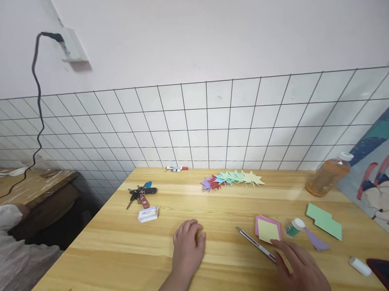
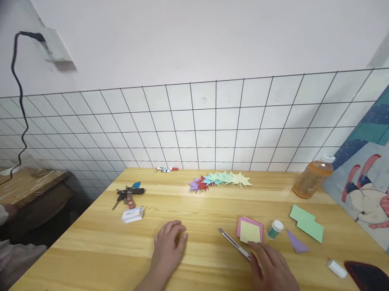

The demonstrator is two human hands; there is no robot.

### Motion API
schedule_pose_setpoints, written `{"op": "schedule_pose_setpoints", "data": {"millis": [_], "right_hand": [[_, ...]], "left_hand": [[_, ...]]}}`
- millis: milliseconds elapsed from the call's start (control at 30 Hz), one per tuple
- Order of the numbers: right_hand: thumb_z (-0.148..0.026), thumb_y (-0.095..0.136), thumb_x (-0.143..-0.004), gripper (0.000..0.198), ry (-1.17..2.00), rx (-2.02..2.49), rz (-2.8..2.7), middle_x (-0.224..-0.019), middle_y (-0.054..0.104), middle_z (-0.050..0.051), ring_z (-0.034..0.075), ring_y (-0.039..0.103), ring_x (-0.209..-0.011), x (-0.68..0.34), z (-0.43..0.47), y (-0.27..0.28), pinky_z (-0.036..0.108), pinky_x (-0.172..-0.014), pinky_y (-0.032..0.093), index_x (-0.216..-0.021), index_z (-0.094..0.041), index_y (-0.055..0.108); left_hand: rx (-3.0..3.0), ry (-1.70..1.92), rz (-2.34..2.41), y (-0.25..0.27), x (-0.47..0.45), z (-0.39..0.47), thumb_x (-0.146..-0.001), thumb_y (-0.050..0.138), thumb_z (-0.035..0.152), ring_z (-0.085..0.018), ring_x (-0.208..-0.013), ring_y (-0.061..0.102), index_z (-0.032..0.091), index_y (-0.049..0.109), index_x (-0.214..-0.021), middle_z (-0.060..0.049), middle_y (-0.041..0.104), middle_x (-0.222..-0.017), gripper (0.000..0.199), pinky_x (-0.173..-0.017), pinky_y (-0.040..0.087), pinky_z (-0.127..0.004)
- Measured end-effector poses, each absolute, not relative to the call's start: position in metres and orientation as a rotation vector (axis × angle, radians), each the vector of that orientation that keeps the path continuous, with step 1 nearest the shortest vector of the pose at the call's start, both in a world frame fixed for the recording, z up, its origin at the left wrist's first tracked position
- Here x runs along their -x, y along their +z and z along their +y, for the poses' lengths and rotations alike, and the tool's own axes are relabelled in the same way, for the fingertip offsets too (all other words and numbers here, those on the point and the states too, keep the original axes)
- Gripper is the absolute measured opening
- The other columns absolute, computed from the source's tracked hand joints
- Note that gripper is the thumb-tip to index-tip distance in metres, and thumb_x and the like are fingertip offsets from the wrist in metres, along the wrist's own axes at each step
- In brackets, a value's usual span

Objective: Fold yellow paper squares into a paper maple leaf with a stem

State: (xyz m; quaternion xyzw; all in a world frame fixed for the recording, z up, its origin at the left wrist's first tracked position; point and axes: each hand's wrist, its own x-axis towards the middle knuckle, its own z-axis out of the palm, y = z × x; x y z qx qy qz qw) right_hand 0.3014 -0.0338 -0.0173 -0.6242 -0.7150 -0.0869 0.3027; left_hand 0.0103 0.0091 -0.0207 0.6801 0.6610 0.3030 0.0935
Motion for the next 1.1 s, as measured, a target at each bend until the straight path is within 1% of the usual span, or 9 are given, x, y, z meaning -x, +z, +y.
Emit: {"op": "schedule_pose_setpoints", "data": {"millis": [167, 233, 333, 400, 567, 633, 833, 1000, 1100], "right_hand": [[-0.022, 0.036, -0.086, 0.037, -0.188, 1.810, -2.104, -0.124, 0.058, 0.001, 0.018, 0.061, -0.101, -0.321, -0.031, -0.042, 0.027, -0.076, 0.050, -0.119, -0.026, 0.054], [-0.020, 0.036, -0.085, 0.040, -0.172, 1.834, -2.121, -0.127, 0.055, 0.001, 0.019, 0.059, -0.105, -0.318, -0.024, -0.046, 0.028, -0.079, 0.049, -0.121, -0.026, 0.053], [-0.018, 0.037, -0.084, 0.040, -0.154, 1.901, -2.068, -0.122, 0.060, 0.003, 0.020, 0.060, -0.102, -0.312, -0.017, -0.049, 0.029, -0.078, 0.049, -0.119, -0.026, 0.055], [-0.018, 0.038, -0.085, 0.037, -0.172, 1.949, -1.980, -0.115, 0.063, 0.004, 0.020, 0.061, -0.098, -0.310, -0.016, -0.049, 0.027, -0.072, 0.048, -0.116, -0.025, 0.057], [-0.022, 0.039, -0.088, 0.027, -0.211, 1.916, -1.924, -0.099, 0.068, 0.002, 0.016, 0.062, -0.086, -0.309, -0.020, -0.044, 0.023, -0.066, 0.044, -0.098, -0.026, 0.063], [-0.024, 0.039, -0.089, 0.026, -0.225, 1.933, -1.903, -0.096, 0.068, 0.002, 0.015, 0.062, -0.083, -0.308, -0.021, -0.042, 0.022, -0.064, 0.042, -0.096, -0.025, 0.063], [-0.029, 0.037, -0.091, 0.027, -0.270, 2.023, -1.770, -0.098, 0.067, 0.003, 0.015, 0.061, -0.081, -0.305, -0.019, -0.039, 0.021, -0.056, 0.037, -0.098, -0.020, 0.061], [-0.032, 0.038, -0.090, 0.029, -0.243, 2.104, -1.681, -0.079, 0.069, 0.004, 0.016, 0.060, -0.065, -0.305, -0.019, -0.040, 0.023, -0.050, 0.032, -0.099, -0.020, 0.062], [-0.033, 0.036, -0.091, 0.032, -0.210, 2.117, -1.664, -0.080, 0.070, 0.005, 0.018, 0.062, -0.068, -0.306, -0.019, -0.039, 0.024, -0.053, 0.035, -0.106, -0.021, 0.062]], "left_hand": [[-2.047, 0.897, 1.952, -0.020, -0.010, 0.008, -0.078, 0.052, 0.022, -0.024, -0.105, 0.051, 0.026, 0.062, -0.086, -0.003, 0.060, -0.107, 0.014, -0.088, 0.037, -0.043], [-2.070, 0.917, 1.920, -0.021, -0.009, 0.007, -0.078, 0.052, 0.022, -0.024, -0.105, 0.051, 0.025, 0.062, -0.086, -0.004, 0.060, -0.107, 0.014, -0.089, 0.037, -0.043], [-2.098, 0.960, 1.881, -0.023, -0.008, 0.005, -0.078, 0.052, 0.022, -0.024, -0.102, 0.053, 0.025, 0.063, -0.086, -0.004, 0.061, -0.105, 0.014, -0.089, 0.039, -0.043], [-2.111, 0.967, 1.866, -0.023, -0.007, 0.004, -0.078, 0.052, 0.022, -0.023, -0.101, 0.054, 0.025, 0.063, -0.087, -0.004, 0.061, -0.104, 0.015, -0.089, 0.040, -0.042], [-2.117, 0.983, 1.848, -0.022, -0.008, 0.002, -0.079, 0.051, 0.022, -0.022, -0.101, 0.054, 0.025, 0.064, -0.088, -0.004, 0.061, -0.103, 0.016, -0.089, 0.041, -0.040], [-2.115, 0.995, 1.840, -0.023, -0.009, 0.002, -0.079, 0.051, 0.022, -0.022, -0.100, 0.054, 0.025, 0.064, -0.087, -0.004, 0.062, -0.102, 0.015, -0.088, 0.041, -0.040], [-2.103, 1.028, 1.833, -0.024, -0.009, 0.001, -0.079, 0.051, 0.021, -0.023, -0.100, 0.054, 0.024, 0.065, -0.084, -0.004, 0.063, -0.099, 0.015, -0.088, 0.041, -0.039], [-2.113, 1.033, 1.828, -0.023, -0.010, 0.000, -0.079, 0.051, 0.021, -0.022, -0.098, 0.054, 0.023, 0.065, -0.083, -0.004, 0.062, -0.098, 0.014, -0.087, 0.041, -0.037], [-2.118, 1.030, 1.827, -0.023, -0.010, 0.000, -0.079, 0.051, 0.020, -0.022, -0.097, 0.054, 0.023, 0.064, -0.083, -0.004, 0.062, -0.097, 0.014, -0.087, 0.042, -0.037]]}}
